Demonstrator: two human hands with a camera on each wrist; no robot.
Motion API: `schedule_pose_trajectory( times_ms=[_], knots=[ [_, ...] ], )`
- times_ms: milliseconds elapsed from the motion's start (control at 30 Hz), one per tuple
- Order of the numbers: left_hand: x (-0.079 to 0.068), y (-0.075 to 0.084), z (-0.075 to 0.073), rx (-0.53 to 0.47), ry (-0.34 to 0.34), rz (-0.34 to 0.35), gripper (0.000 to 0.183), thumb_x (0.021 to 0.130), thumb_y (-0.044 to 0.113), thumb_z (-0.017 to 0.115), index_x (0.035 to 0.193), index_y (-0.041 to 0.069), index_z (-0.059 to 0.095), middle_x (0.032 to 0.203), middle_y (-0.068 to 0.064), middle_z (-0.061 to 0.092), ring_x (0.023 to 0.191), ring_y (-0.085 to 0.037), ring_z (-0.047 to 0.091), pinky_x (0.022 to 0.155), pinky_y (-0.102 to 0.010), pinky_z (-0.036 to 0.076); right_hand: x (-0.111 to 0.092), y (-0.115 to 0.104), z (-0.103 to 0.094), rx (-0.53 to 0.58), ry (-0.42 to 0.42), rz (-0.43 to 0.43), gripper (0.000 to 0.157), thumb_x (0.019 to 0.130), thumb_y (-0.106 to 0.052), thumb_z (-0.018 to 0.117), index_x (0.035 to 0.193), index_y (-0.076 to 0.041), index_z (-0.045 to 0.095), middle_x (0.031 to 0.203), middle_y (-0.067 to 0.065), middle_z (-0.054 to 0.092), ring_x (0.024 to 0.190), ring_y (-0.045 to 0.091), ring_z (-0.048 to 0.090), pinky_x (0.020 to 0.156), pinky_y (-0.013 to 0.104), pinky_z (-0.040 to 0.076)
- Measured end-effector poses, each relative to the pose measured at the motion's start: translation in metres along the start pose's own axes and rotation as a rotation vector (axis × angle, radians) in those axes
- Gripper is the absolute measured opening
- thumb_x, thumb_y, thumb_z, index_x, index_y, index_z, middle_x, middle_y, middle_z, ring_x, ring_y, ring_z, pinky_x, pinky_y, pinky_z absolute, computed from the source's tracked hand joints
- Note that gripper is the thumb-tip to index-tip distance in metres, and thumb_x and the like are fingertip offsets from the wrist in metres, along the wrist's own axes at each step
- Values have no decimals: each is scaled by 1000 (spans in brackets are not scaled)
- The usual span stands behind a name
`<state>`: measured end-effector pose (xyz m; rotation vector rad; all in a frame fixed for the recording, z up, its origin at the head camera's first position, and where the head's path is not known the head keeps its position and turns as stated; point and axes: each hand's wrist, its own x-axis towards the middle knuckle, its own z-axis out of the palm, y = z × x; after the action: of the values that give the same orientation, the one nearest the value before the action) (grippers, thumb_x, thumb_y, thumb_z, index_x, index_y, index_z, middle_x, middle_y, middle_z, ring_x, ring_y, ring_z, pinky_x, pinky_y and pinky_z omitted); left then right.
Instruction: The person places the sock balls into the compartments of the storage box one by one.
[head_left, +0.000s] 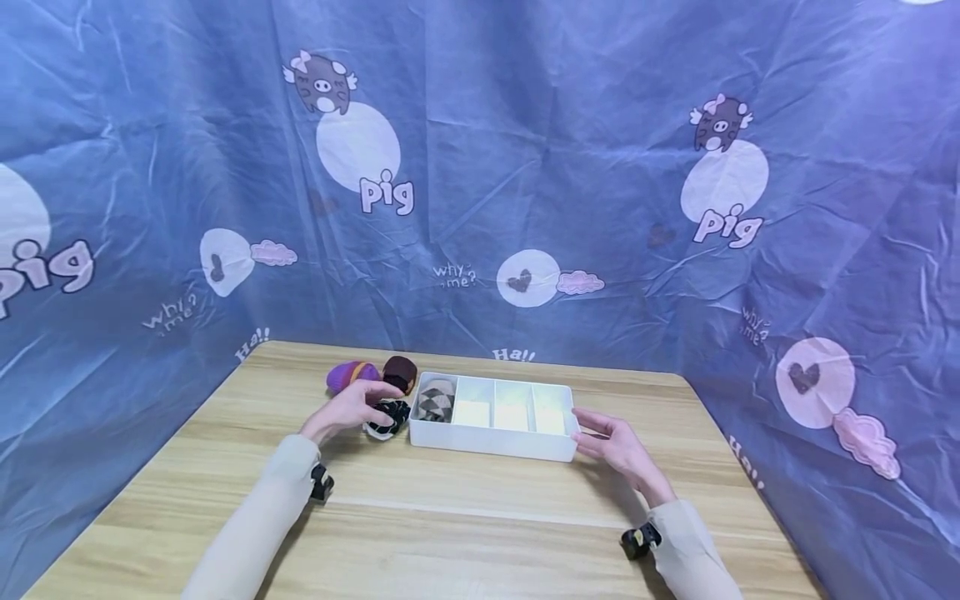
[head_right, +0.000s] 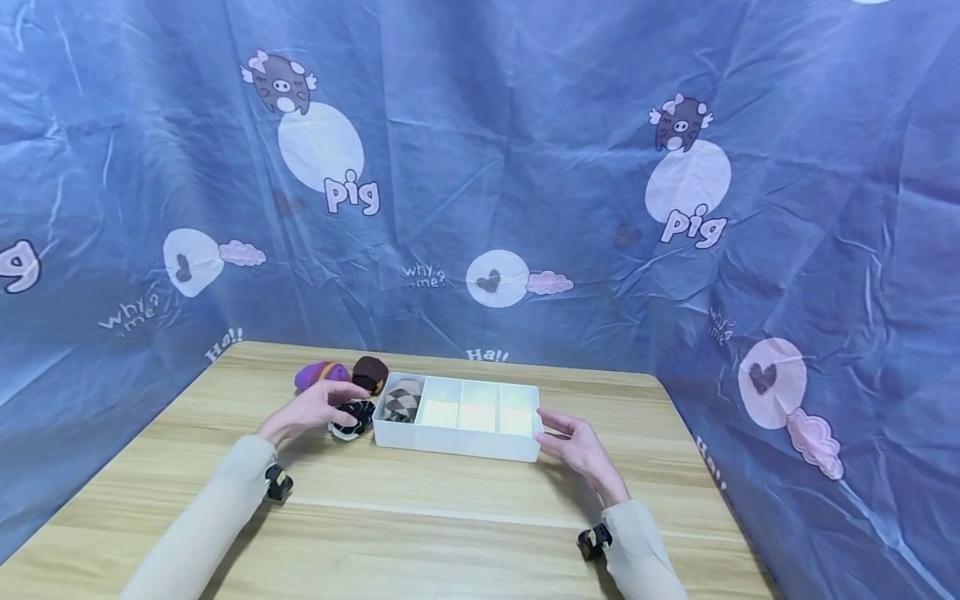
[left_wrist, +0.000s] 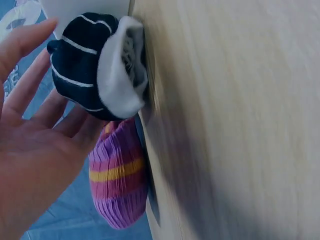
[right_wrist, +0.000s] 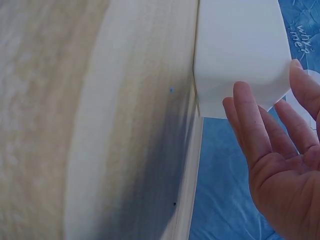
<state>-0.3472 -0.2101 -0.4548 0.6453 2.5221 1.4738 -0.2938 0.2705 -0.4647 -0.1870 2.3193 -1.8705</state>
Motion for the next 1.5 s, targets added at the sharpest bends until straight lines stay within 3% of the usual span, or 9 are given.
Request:
schedule_pose_trajectory(
  times_ms=[200, 333, 467, 733, 967, 1133, 1267, 1367, 1500],
  knots=[
    [-3, -4, -2, 24, -58, 5, 62, 69, -7, 76, 129, -4, 58, 132, -25, 59, 126, -39, 51, 107, -50, 42, 0, 0, 0, -12, -2, -5, 63, 90, -7, 69, 144, 6, 40, 148, 32, 38, 117, 30, 61, 94, 33, 54],
    [-2, -4, -1, 65, -55, -17, 66, 68, -7, 78, 130, -2, 57, 132, -25, 58, 126, -39, 51, 108, -51, 39, 0, 0, -1, -14, -4, -1, 63, 90, -7, 69, 145, 6, 40, 148, 32, 38, 117, 29, 61, 94, 34, 54],
    [-2, -6, -1, 43, -42, -36, 68, 68, -7, 77, 132, -2, 54, 134, -27, 56, 128, -42, 48, 110, -55, 36, 0, 0, 0, -16, 3, 5, 62, 90, -7, 69, 144, 5, 41, 148, 31, 38, 117, 29, 61, 94, 33, 54],
    [-1, -6, -7, 50, 21, -23, 56, 79, -4, 72, 132, 3, 56, 141, -27, 49, 131, -48, 43, 108, -59, 38, 0, -5, 1, -29, 7, -10, 62, 90, -7, 68, 145, 5, 40, 148, 31, 38, 119, 33, 60, 95, 35, 53],
    [-4, -2, -3, 57, 79, -5, 51, 83, 3, 72, 132, 3, 56, 135, -27, 54, 127, -46, 48, 106, -59, 39, -4, -5, 1, -27, -8, -11, 61, 91, -6, 67, 144, 7, 39, 149, 32, 36, 119, 35, 59, 93, 35, 54],
    [-2, 1, 0, 32, 196, -15, 52, 85, 10, 73, 135, 9, 56, 132, -25, 59, 125, -42, 53, 108, -57, 38, -5, -3, 3, -52, -12, -29, 61, 91, -8, 67, 144, 8, 40, 149, 32, 35, 118, 35, 60, 91, 33, 55],
    [1, 8, 1, -13, 275, -22, 55, 86, 14, 74, 138, 14, 55, 135, -24, 58, 123, -37, 56, 102, -49, 47, -4, -3, 3, -54, -11, -31, 62, 92, -8, 67, 144, 7, 39, 149, 33, 36, 118, 33, 61, 92, 33, 55],
    [3, 14, 4, -91, 287, -5, 55, 87, 11, 72, 139, 14, 54, 133, -25, 59, 115, -34, 61, 87, -36, 57, -3, -3, 2, -43, -16, -27, 62, 92, -7, 67, 145, 7, 38, 149, 34, 35, 118, 33, 60, 93, 34, 55],
    [7, 20, 9, -174, 302, 50, 52, 89, 6, 69, 139, 8, 53, 126, -27, 62, 104, -27, 65, 74, -26, 58, -4, -2, 2, -34, -7, -17, 61, 91, -6, 67, 144, 7, 39, 149, 33, 35, 118, 34, 60, 91, 34, 55]
  ],
)
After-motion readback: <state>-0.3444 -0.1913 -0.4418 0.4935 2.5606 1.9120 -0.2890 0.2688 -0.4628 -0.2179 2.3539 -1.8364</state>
